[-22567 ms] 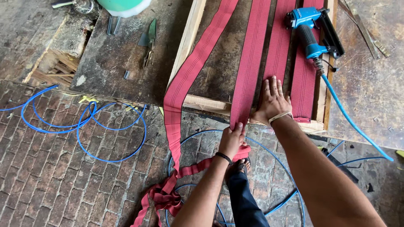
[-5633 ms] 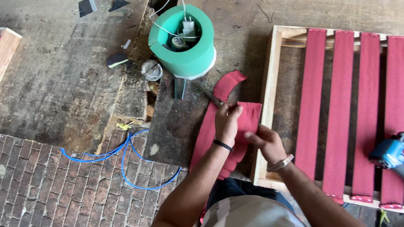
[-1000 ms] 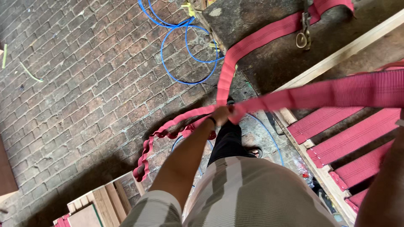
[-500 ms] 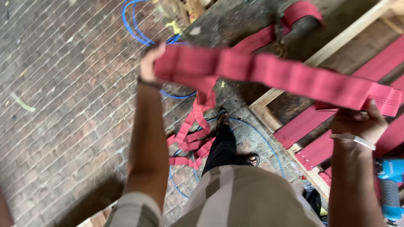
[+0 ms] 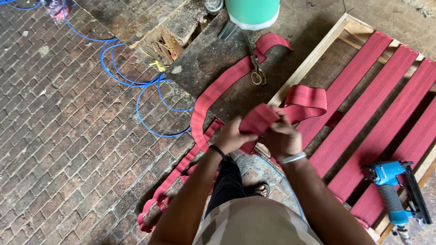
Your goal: The person places a wooden frame on a workbench, then lays red fabric strips across it. Using a pneumatic staple gun, they secure each strip to the frame, cutting excess fabric with scissors as needed.
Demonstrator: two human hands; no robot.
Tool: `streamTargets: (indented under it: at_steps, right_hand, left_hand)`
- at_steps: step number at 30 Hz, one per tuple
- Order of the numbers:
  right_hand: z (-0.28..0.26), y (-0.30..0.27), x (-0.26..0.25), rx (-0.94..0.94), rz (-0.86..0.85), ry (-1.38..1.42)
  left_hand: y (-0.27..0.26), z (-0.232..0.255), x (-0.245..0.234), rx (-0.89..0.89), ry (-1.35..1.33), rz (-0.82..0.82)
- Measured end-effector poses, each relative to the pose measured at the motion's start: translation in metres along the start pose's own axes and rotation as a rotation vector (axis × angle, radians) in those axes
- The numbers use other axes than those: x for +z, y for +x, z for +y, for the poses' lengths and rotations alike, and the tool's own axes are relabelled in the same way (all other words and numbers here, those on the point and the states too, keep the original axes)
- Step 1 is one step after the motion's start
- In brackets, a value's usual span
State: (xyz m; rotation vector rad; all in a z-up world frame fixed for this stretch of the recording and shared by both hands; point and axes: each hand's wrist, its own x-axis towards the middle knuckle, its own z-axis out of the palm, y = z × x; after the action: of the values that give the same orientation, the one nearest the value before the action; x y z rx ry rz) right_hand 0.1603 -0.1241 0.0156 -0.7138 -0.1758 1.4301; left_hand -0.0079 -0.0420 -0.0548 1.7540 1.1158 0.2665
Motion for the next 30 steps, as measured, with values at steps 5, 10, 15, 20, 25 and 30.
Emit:
streamTargets:
  at_steps: [5, 10, 15, 20, 25, 30]
  right_hand:
    - [-0.026, -0.013, -0.008, -0.196, 0.031, 0.178]
    - [-0.061, -0.01, -0.024, -0.312, 0.288, 0.189]
    - [-0.069, 0.009, -0.059, -0.342, 0.266, 0.156]
    - [0.015, 0.03, -0.049, -0.287, 0.033, -0.161]
    - [0.001, 0.025, -0.048, -0.462, 0.133, -0.033]
    - [-0.053, 0.037, -0.076, -0.367, 0.542, 0.163]
  left_hand:
    - [-0.013, -0.03, -0.042, 0.188, -0.028, -0.225]
    - [-0.023, -0.061, -0.098, 0.013, 0.096, -0.382]
    - [-0.027, -0.043, -0.1, -0.091, 0.492, -0.055]
    - [-0.004, 0.025, -0.014, 0.177, -0.414, -0.074]
    - [-0.012, 0.045, -0.022, 0.164, 0.064, -0.185]
    - [-0.028, 0.023, -0.047, 0.237, 0.015, -0.367]
